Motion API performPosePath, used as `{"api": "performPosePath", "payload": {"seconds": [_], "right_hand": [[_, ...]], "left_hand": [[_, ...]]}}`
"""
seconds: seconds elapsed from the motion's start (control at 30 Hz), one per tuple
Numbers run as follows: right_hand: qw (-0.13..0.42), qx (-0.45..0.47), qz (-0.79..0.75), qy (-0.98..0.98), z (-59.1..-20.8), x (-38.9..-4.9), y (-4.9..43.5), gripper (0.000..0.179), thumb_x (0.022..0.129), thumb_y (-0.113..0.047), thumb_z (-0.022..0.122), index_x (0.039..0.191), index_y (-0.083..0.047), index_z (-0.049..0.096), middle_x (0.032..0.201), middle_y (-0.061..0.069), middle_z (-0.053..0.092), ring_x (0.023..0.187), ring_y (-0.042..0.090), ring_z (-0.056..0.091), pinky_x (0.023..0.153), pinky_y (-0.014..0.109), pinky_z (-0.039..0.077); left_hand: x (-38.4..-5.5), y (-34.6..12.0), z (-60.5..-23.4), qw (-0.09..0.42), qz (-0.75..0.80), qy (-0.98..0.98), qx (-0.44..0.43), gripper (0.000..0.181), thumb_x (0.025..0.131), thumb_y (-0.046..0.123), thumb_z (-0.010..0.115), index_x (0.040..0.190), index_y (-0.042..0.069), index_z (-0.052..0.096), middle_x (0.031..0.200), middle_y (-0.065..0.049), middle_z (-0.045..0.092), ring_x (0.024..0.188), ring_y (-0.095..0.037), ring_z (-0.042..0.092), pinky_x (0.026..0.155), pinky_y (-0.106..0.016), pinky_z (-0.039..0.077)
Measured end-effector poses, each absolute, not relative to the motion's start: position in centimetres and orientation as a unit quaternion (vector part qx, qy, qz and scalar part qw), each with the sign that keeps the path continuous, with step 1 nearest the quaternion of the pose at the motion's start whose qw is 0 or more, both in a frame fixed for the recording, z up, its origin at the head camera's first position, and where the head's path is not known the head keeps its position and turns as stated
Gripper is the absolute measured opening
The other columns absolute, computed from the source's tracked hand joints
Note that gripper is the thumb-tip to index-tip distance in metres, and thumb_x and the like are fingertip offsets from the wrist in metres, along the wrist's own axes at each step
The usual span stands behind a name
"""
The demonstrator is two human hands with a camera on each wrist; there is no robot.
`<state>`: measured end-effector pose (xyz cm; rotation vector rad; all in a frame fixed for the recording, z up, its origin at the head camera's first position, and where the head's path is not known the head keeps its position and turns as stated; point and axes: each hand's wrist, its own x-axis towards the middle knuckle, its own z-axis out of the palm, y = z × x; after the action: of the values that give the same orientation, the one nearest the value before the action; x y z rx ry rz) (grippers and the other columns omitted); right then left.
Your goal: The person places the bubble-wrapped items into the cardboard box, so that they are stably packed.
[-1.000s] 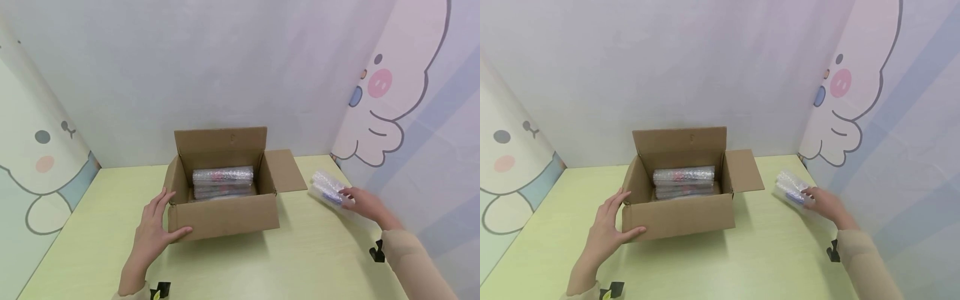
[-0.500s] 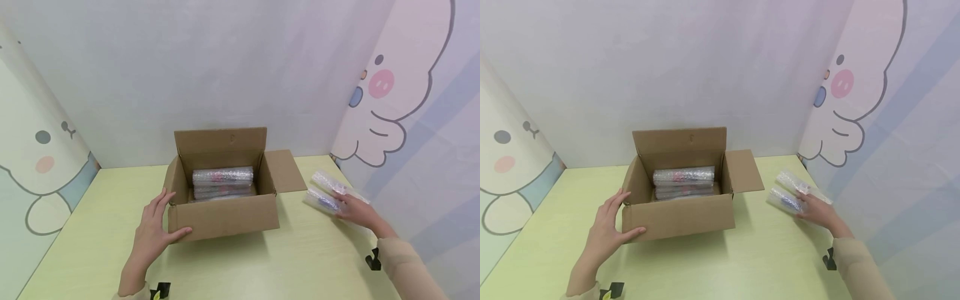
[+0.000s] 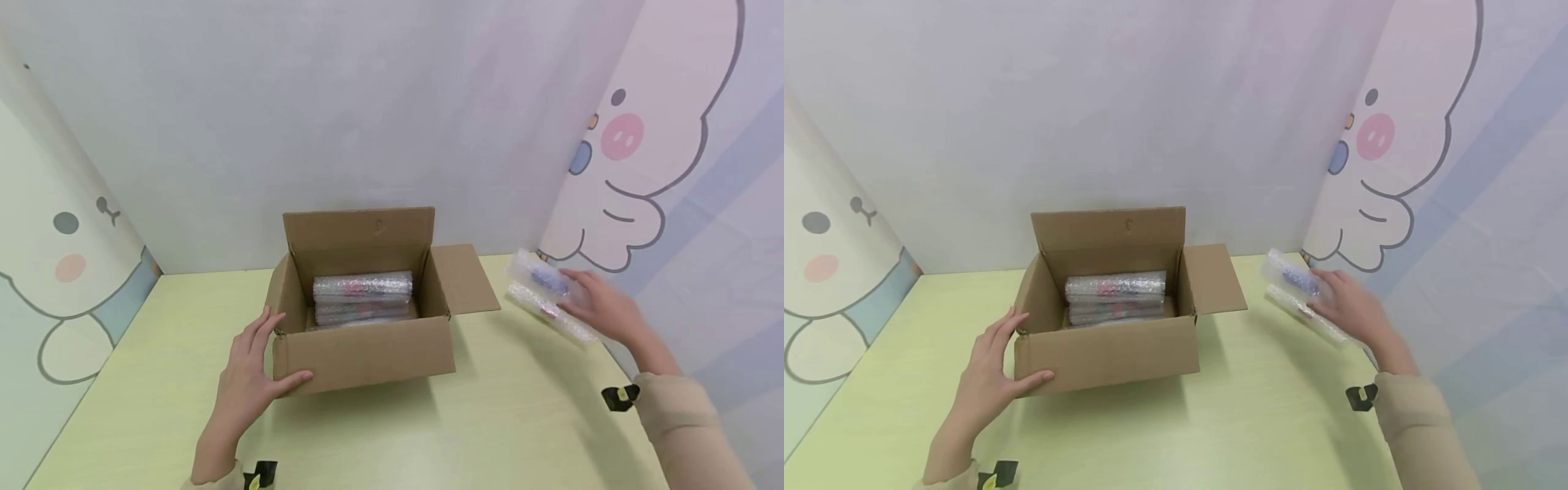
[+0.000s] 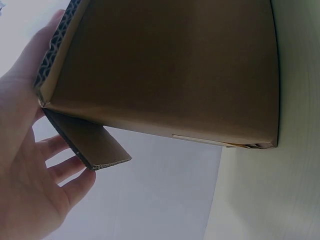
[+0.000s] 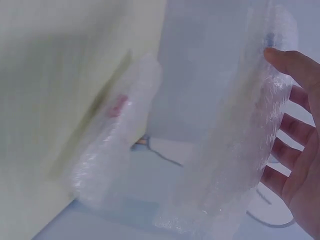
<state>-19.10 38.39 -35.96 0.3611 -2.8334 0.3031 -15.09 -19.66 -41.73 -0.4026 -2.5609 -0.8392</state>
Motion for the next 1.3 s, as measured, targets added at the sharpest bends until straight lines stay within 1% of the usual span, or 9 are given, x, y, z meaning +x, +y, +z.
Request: {"api": "performPosePath", "payload": {"seconds": [0.07, 0.27, 0.37, 0.5, 0.6, 0.8, 0.97, 1.13, 1.3], "right_hand": [[0.163, 0.139, 0.096, -0.972, -34.7, -19.3, 37.7, 0.062, 0.084, -0.03, 0.073, 0.138, -0.009, 0.049, 0.118, 0.023, 0.058, 0.091, 0.043, 0.061, 0.065, 0.059, 0.048], [0.225, 0.193, 0.069, -0.953, -31.2, -20.1, 33.9, 0.063, 0.079, -0.024, 0.076, 0.138, -0.017, 0.052, 0.114, 0.016, 0.061, 0.097, 0.036, 0.06, 0.068, 0.056, 0.049], [0.242, 0.23, 0.046, -0.941, -29.9, -20.6, 31.3, 0.064, 0.078, -0.024, 0.076, 0.138, -0.02, 0.052, 0.114, 0.016, 0.061, 0.092, 0.035, 0.06, 0.06, 0.053, 0.049], [0.262, 0.294, 0.033, -0.919, -28.8, -21.3, 27.3, 0.062, 0.077, -0.022, 0.076, 0.136, -0.021, 0.054, 0.111, 0.016, 0.061, 0.085, 0.031, 0.06, 0.055, 0.047, 0.051], [0.271, 0.337, 0.029, -0.901, -28.4, -21.8, 24.2, 0.06, 0.077, -0.021, 0.076, 0.134, -0.022, 0.057, 0.109, 0.014, 0.063, 0.085, 0.028, 0.061, 0.055, 0.041, 0.053], [0.275, 0.412, 0.018, -0.868, -28.8, -22.7, 17.9, 0.057, 0.077, -0.021, 0.076, 0.132, -0.024, 0.06, 0.108, 0.008, 0.065, 0.085, 0.023, 0.062, 0.055, 0.035, 0.052], [0.251, 0.453, -0.013, -0.855, -30.1, -22.9, 13.9, 0.052, 0.083, -0.027, 0.073, 0.133, -0.029, 0.058, 0.111, 0.002, 0.064, 0.085, 0.02, 0.062, 0.051, 0.03, 0.046], [0.228, 0.466, -0.024, -0.855, -31.4, -23.2, 11.6, 0.054, 0.083, -0.022, 0.073, 0.133, -0.033, 0.056, 0.112, -0.001, 0.062, 0.093, 0.019, 0.062, 0.061, 0.029, 0.05], [0.204, 0.469, -0.034, -0.859, -32.0, -23.4, 10.1, 0.052, 0.084, -0.022, 0.072, 0.132, -0.034, 0.057, 0.113, -0.002, 0.063, 0.095, 0.018, 0.063, 0.069, 0.028, 0.051]], "left_hand": [[-15.1, -19.7, -41.7, 0.209, -0.301, -0.919, -0.146, 0.104, 0.059, 0.04, 0.09, 0.147, 0.021, 0.038, 0.154, -0.014, 0.034, 0.128, -0.039, 0.038, 0.057, -0.04, 0.046], [-15.1, -19.7, -41.8, 0.212, -0.299, -0.919, -0.147, 0.104, 0.059, 0.04, 0.09, 0.147, 0.021, 0.038, 0.154, -0.014, 0.034, 0.128, -0.039, 0.038, 0.056, -0.039, 0.045], [-15.1, -19.7, -41.9, 0.213, -0.299, -0.918, -0.147, 0.104, 0.059, 0.041, 0.09, 0.147, 0.021, 0.038, 0.154, -0.014, 0.034, 0.128, -0.038, 0.038, 0.056, -0.039, 0.045], [-15.1, -19.7, -42.0, 0.218, -0.3, -0.917, -0.15, 0.104, 0.058, 0.041, 0.09, 0.146, 0.02, 0.039, 0.154, -0.014, 0.034, 0.128, -0.039, 0.038, 0.058, -0.044, 0.048], [-15.1, -19.7, -42.1, 0.22, -0.302, -0.915, -0.152, 0.104, 0.058, 0.04, 0.091, 0.146, 0.02, 0.039, 0.154, -0.014, 0.034, 0.128, -0.039, 0.039, 0.058, -0.046, 0.048], [-15.1, -19.7, -42.1, 0.226, -0.302, -0.913, -0.155, 0.104, 0.058, 0.039, 0.091, 0.146, 0.019, 0.04, 0.153, -0.015, 0.035, 0.127, -0.039, 0.039, 0.062, -0.052, 0.049], [-15.1, -19.7, -42.0, 0.229, -0.302, -0.912, -0.157, 0.103, 0.057, 0.038, 0.091, 0.145, 0.017, 0.041, 0.153, -0.015, 0.036, 0.127, -0.039, 0.039, 0.063, -0.053, 0.05], [-15.1, -19.7, -42.0, 0.225, -0.304, -0.912, -0.155, 0.103, 0.058, 0.038, 0.091, 0.145, 0.018, 0.041, 0.154, -0.015, 0.035, 0.128, -0.039, 0.039, 0.066, -0.056, 0.05], [-15.0, -19.8, -42.0, 0.224, -0.304, -0.913, -0.155, 0.103, 0.058, 0.038, 0.091, 0.145, 0.017, 0.041, 0.154, -0.015, 0.035, 0.128, -0.04, 0.038, 0.067, -0.058, 0.05]]}}
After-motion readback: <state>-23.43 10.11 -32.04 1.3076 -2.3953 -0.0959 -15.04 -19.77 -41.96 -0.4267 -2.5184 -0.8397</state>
